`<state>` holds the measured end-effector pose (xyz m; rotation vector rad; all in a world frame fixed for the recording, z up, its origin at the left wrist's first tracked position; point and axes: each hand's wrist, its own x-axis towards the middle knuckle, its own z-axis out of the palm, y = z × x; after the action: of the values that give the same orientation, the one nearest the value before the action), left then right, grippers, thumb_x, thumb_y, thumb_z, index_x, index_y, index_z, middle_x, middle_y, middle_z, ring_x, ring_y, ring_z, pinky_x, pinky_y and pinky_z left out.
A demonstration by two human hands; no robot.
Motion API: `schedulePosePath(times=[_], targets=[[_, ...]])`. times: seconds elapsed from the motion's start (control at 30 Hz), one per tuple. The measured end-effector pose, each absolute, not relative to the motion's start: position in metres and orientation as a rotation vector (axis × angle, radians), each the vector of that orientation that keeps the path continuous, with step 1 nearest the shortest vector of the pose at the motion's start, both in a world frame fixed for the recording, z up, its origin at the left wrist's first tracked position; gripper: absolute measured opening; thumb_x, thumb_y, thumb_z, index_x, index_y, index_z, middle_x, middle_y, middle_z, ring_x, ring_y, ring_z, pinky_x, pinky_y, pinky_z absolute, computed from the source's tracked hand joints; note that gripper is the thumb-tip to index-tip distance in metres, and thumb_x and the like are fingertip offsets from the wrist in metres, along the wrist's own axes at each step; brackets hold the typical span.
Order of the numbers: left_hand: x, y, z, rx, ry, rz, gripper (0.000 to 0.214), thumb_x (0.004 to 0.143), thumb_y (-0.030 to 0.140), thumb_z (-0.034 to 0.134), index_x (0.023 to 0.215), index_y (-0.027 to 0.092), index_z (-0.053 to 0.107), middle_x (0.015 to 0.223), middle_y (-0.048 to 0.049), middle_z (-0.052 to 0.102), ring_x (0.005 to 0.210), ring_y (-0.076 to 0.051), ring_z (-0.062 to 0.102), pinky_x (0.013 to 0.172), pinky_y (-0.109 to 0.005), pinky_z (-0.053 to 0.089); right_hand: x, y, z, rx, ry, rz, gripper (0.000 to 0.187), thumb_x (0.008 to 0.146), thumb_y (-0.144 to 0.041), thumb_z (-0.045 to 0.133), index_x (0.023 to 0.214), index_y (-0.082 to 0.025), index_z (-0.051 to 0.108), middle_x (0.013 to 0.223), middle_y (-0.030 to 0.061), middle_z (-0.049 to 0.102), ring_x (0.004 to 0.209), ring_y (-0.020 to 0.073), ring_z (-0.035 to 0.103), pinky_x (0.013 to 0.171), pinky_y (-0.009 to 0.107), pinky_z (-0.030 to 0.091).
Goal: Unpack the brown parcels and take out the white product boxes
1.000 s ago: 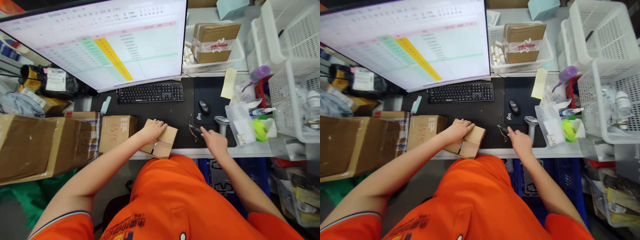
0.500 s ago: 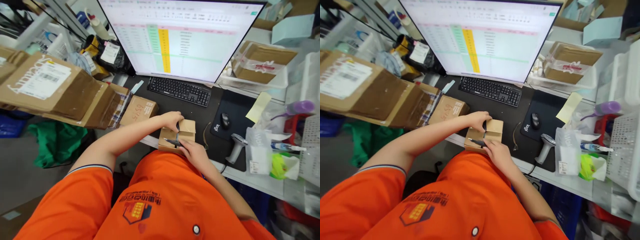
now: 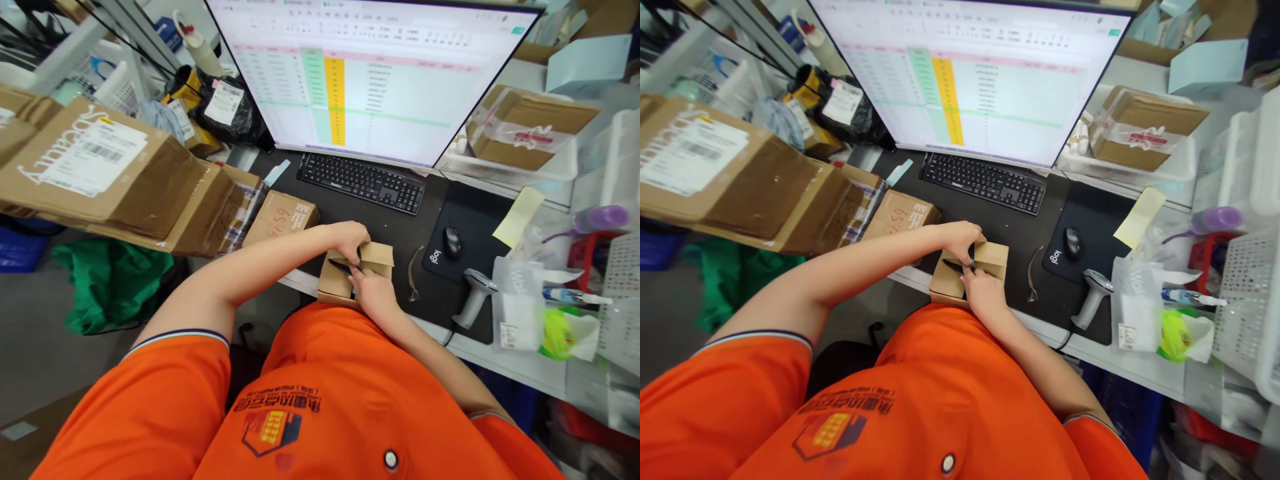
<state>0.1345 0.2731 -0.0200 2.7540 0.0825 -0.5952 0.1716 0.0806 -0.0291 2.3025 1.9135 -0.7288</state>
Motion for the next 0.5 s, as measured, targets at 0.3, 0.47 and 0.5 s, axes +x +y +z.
schedulePosePath(times=[0.3,0.47,0.5], targets=[[0.141,0.275,-0.021,2.742,0.063,-0.596,0.046,0.064,0.039,0.073,0.101,0.013,0.078,0.098,-0.0134,0.078,0.087,-0.028,0.071,0.075,-0.032,0.051,0.165,0.09,-0.033,2.332,1.844,-0.759,0.048,0.105,-0.035,0.04,0.152,-0.027,0.048,0.108,0.0123,0.072,0.091,0.0239,0.071,0.074,0.031,0.053],[0.14,0.293,-0.024,2.364,0.214,-0.562,0.041,0.073,0.029,0.056,0.104,0.019,0.08,0.097,-0.0035,0.08,0.086,-0.02,0.072,0.076,-0.026,0.051,0.162,0.1,-0.041,2.364,1.846,-0.747,0.049,0.105,-0.033,0.039,0.153,-0.022,0.047,0.11,0.0157,0.071,0.094,0.0252,0.071,0.074,0.033,0.054],[0.141,0.299,-0.025,2.297,0.252,-0.579,0.04,0.072,0.03,0.056,0.102,0.019,0.081,0.097,-0.0033,0.08,0.087,-0.02,0.071,0.077,-0.026,0.051,0.165,0.097,-0.041,2.353,1.895,-0.755,0.049,0.105,-0.034,0.041,0.152,-0.023,0.048,0.109,0.0149,0.071,0.094,0.0251,0.071,0.075,0.033,0.055]])
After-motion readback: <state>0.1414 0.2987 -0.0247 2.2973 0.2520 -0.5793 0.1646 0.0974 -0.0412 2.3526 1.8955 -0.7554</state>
